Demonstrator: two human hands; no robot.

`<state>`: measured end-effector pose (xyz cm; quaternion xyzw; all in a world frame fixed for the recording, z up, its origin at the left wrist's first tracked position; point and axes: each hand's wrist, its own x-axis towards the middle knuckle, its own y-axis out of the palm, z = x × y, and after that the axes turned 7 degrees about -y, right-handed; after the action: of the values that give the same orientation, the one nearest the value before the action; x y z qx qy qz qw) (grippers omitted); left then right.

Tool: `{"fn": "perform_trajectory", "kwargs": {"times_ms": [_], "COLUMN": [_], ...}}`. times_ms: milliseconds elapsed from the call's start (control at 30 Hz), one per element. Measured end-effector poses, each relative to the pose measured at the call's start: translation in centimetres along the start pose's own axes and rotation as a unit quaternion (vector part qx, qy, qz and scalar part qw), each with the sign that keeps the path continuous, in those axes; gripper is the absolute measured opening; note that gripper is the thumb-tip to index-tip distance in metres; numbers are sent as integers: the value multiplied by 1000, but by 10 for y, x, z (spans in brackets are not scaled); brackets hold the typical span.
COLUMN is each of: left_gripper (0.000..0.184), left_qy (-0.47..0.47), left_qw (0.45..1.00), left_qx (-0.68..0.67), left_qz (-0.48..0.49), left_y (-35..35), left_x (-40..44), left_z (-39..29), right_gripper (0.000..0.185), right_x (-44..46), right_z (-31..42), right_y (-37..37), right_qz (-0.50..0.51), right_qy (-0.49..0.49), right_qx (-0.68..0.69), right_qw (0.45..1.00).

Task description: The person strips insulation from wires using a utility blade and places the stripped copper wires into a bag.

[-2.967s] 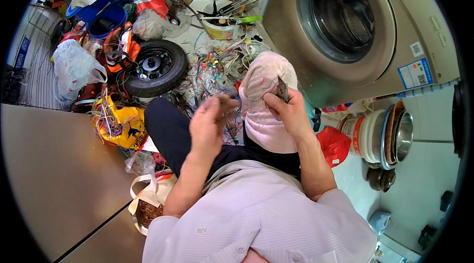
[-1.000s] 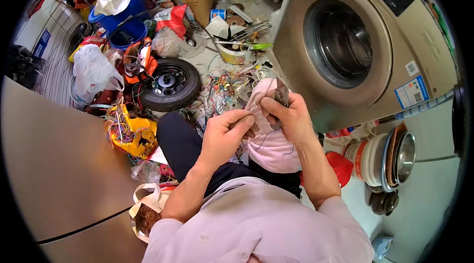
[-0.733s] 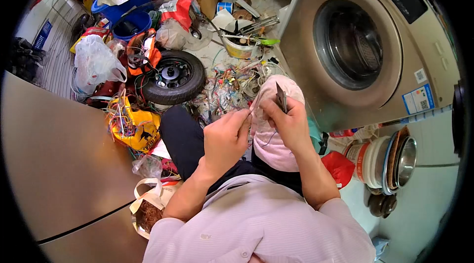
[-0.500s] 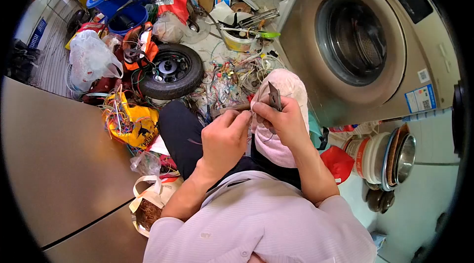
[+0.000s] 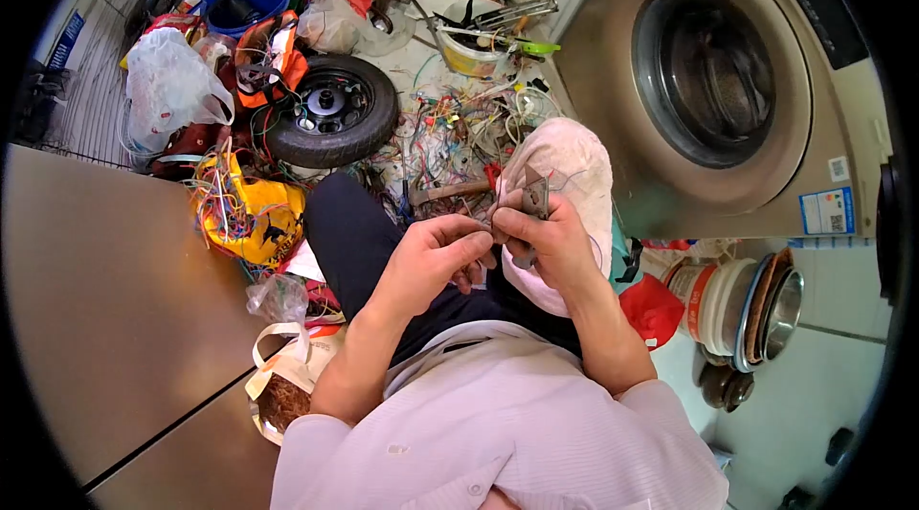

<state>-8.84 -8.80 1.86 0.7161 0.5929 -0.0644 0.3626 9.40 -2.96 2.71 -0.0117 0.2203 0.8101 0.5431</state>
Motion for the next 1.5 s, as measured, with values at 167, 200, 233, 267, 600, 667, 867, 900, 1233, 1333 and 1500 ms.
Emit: {"fn": "perform_trajectory", "kwargs": {"times_ms": [167,200,233,267,600,667,867,900,1233,1333,1500], "left_gripper": [18,18,18,17,17,17,13,12,14,17,20], "left_qy": [45,68,65,75,63,61,72,80,103,95,100], "left_qw": [998,994,994,992,993,993,991,988,906,891,946], "left_qx": [-13,-25,-26,-40,-57,-54,-51,-82,-410,-439,-301], "left_qz": [-42,-76,-79,-92,-87,-86,-102,-104,-28,70,70], "left_y": [-5,-5,-5,-5,-12,-13,-15,-15,-15,-23,-7], "left_x": [1,1,1,2,6,8,16,18,24,25,23], "left_z": [10,10,11,11,16,17,20,21,10,10,-2], "right_gripper": [7,7,7,8,12,13,14,15,8,4,7], "right_x": [-2,-1,-2,-2,1,2,0,-1,5,11,16], "right_z": [-4,-6,-9,-10,-24,-26,-24,-24,-23,-25,-14], "right_y": [4,4,4,4,2,3,4,4,1,-4,-5], "right_qz": [-8,-6,-6,-4,-14,-8,6,-1,-1,-34,-10], "right_qy": [0,-15,-12,-19,-15,-44,-82,-86,-32,-14,-61], "right_qx": [-45,-52,-50,-79,-129,-169,-276,-296,-136,-6,114], "right_qw": [999,999,999,997,991,985,958,951,990,999,992]}}
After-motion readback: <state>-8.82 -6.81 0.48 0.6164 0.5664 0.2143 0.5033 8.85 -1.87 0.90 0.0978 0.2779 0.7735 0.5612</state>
